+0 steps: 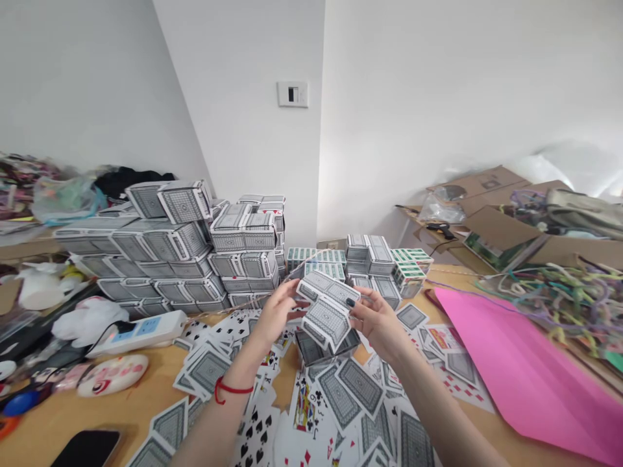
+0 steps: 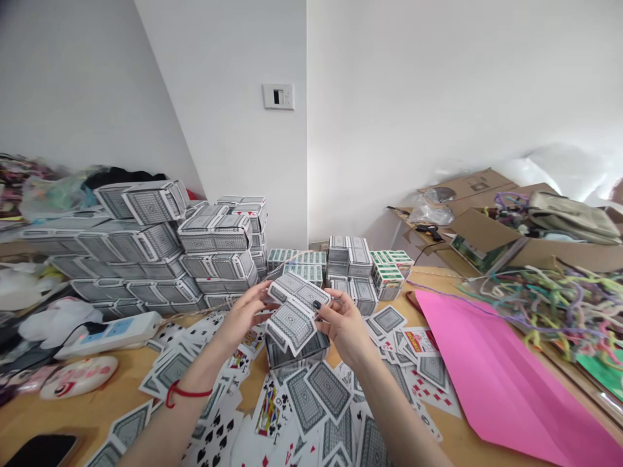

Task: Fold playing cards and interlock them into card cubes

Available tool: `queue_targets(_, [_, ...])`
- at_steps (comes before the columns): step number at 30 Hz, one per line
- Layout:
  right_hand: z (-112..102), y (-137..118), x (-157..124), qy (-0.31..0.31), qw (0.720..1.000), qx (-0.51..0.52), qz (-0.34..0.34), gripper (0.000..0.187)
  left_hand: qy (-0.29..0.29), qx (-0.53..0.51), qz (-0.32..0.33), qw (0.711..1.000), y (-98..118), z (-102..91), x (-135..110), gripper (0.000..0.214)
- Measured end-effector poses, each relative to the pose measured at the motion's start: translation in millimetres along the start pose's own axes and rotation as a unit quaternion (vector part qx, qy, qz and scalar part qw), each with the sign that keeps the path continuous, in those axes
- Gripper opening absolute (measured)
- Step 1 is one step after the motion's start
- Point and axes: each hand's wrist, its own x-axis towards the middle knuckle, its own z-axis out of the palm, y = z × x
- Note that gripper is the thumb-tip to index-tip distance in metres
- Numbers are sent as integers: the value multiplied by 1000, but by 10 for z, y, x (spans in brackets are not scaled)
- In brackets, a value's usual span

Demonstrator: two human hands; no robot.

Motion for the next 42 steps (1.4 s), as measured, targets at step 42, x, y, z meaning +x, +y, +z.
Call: queue_targets(42, [-41,61,-3,-16,984,-177,30,44,-138,401,-46,904,269,-217,-244,35])
